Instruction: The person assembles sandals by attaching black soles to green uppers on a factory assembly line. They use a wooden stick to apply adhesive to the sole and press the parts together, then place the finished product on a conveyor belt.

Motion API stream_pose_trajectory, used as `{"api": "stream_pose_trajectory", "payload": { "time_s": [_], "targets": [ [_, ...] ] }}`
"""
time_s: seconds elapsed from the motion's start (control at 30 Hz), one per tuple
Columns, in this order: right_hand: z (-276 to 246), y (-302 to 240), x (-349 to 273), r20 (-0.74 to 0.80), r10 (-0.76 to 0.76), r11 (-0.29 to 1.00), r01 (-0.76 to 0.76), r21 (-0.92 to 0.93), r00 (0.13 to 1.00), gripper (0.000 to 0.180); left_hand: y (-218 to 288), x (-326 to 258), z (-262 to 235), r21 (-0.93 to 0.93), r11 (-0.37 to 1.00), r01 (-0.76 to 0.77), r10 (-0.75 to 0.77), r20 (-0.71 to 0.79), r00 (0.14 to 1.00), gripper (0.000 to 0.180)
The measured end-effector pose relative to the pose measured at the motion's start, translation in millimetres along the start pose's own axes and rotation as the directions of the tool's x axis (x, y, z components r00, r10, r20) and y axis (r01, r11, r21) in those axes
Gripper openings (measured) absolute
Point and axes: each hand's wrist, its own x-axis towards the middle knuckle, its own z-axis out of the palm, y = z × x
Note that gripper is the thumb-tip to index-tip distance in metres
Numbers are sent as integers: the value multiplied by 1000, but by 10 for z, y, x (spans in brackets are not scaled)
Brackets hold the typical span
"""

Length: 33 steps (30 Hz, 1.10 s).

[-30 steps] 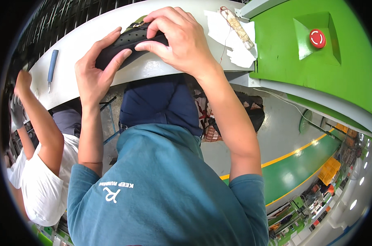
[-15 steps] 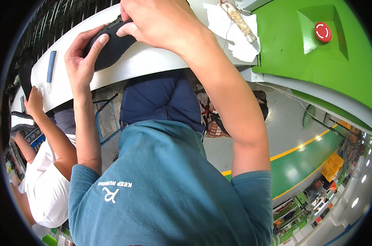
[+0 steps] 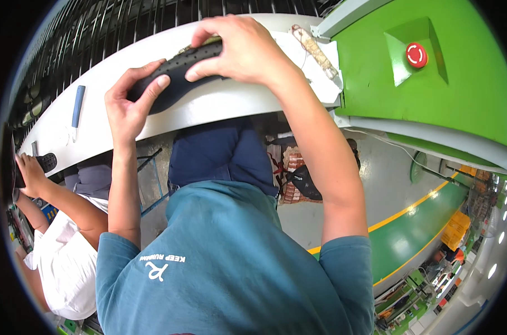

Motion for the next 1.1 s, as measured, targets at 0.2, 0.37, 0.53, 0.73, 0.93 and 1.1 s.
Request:
{"api": "stream_pose_trajectory", "payload": {
  "time_s": [0.2, 0.37, 0.53, 0.73, 0.93, 1.1],
  "targets": [
    [102, 102, -238, -218, 72, 988, -40, 146, 973, 39, -157, 87, -27, -133, 990, 50, -50, 3, 999, 24],
    [173, -2, -168, -266, 227, 963, -175, 206, 937, 38, -179, 152, -32, -190, 980, 64, -68, -13, 998, 18],
    [244, -84, -114, -325, 430, 876, -301, 377, 842, 54, -321, 217, -87, -103, 981, 165, -170, -43, 984, 37],
    [452, 253, -214, -323, 546, 646, -144, 750, 773, 67, -319, 237, -109, -216, 971, 100, -108, -24, 994, 63],
    [422, 39, -386, -284, 603, 511, -88, 855, 746, 55, -411, -37, -357, -247, 967, 60, -55, 24, 998, 57],
    [-81, -402, -512, -386, 614, 391, 159, 906, 688, 47, -732, -571, -451, -617, 784, 61, -180, -133, 975, 58]
  ]
}}
